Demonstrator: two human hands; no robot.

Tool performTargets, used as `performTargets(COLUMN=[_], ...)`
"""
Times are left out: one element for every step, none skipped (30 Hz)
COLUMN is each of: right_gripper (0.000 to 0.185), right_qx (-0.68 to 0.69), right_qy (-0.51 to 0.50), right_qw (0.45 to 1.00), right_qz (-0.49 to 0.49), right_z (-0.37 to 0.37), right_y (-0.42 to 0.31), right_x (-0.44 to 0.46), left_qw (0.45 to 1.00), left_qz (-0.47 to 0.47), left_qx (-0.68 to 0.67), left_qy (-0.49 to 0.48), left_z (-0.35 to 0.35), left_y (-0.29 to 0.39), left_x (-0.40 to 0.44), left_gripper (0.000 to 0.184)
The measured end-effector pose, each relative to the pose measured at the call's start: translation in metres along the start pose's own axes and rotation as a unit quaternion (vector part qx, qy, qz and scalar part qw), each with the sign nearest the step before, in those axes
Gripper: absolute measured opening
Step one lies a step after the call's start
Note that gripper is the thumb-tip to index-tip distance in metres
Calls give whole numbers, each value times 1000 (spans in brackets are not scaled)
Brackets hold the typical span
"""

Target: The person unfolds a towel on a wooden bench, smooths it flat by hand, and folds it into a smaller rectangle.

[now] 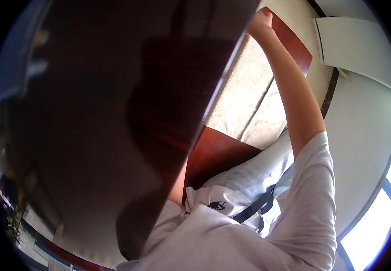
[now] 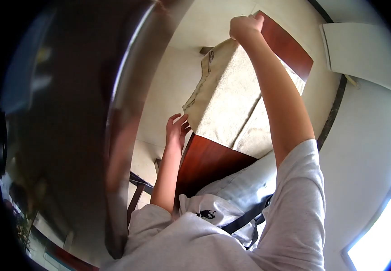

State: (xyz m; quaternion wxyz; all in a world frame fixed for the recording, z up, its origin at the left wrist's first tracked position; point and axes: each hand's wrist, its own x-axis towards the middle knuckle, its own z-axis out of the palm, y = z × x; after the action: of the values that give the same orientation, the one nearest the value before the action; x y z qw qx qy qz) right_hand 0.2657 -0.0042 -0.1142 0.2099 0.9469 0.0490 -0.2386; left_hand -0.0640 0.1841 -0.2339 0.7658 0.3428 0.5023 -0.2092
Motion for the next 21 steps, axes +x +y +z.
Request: performTargets(right_gripper=[35,35,33,32,32,33,34,36,33,31,30,30,34,38,38,38,38,38,36,35,35], right_qx=[12,24,64,96,136,181,221,248,287,325,384,386,420,453,454,504,553,555,600,641,561], right_qy=[15,31,49,56,62,67,69,60,99,139,128,130,154,177,179,183,187,188,155,122,146], right_qw=[1000,999,997,994,989,981,973,966,950,929,914,913,894,873,872,842,807,805,781,755,810], right_qz=[1,2,4,0,-8,-18,-25,-37,-72,-105,-27,-22,5,33,41,64,86,94,81,67,94], right_z=[0,-3,-6,-6,-6,-7,-7,-9,-8,-9,-22,-17,-10,-2,9,20,35,61,98,128,149], right_y=[1,0,5,11,17,25,33,41,52,60,63,72,89,105,120,134,149,164,181,188,185], right_x=[1,0,-4,-7,-10,-14,-18,-19,-24,-33,-53,-61,-68,-77,-87,-99,-109,-113,-116,-119,-127], left_qw=[999,997,994,991,991,985,976,976,970,967,963,959,954,943,944,943,949,953,954,966,974], left_qz=[36,65,92,114,109,156,203,202,235,247,258,278,297,332,327,321,285,247,204,123,95], left_qx=[21,25,17,11,14,6,-3,-5,-19,-30,-41,-17,5,-2,4,11,38,66,112,111,113], left_qy=[24,42,56,69,71,76,79,77,67,65,62,54,47,-11,-49,-88,-125,-161,-191,-196,-172], left_z=[0,2,4,9,10,10,15,22,28,37,45,51,56,50,50,52,50,47,46,47,41], left_y=[2,9,16,27,34,41,48,55,59,63,67,65,63,52,42,30,15,0,-12,-19,-27], left_x=[0,-8,-17,-32,-42,-52,-60,-71,-87,-108,-129,-147,-164,-172,-186,-199,-206,-206,-202,-198,-192], left_gripper=[41,36,34,32,32,30,28,28,26,25,24,23,22,24,26,29,31,34,37,38,37])
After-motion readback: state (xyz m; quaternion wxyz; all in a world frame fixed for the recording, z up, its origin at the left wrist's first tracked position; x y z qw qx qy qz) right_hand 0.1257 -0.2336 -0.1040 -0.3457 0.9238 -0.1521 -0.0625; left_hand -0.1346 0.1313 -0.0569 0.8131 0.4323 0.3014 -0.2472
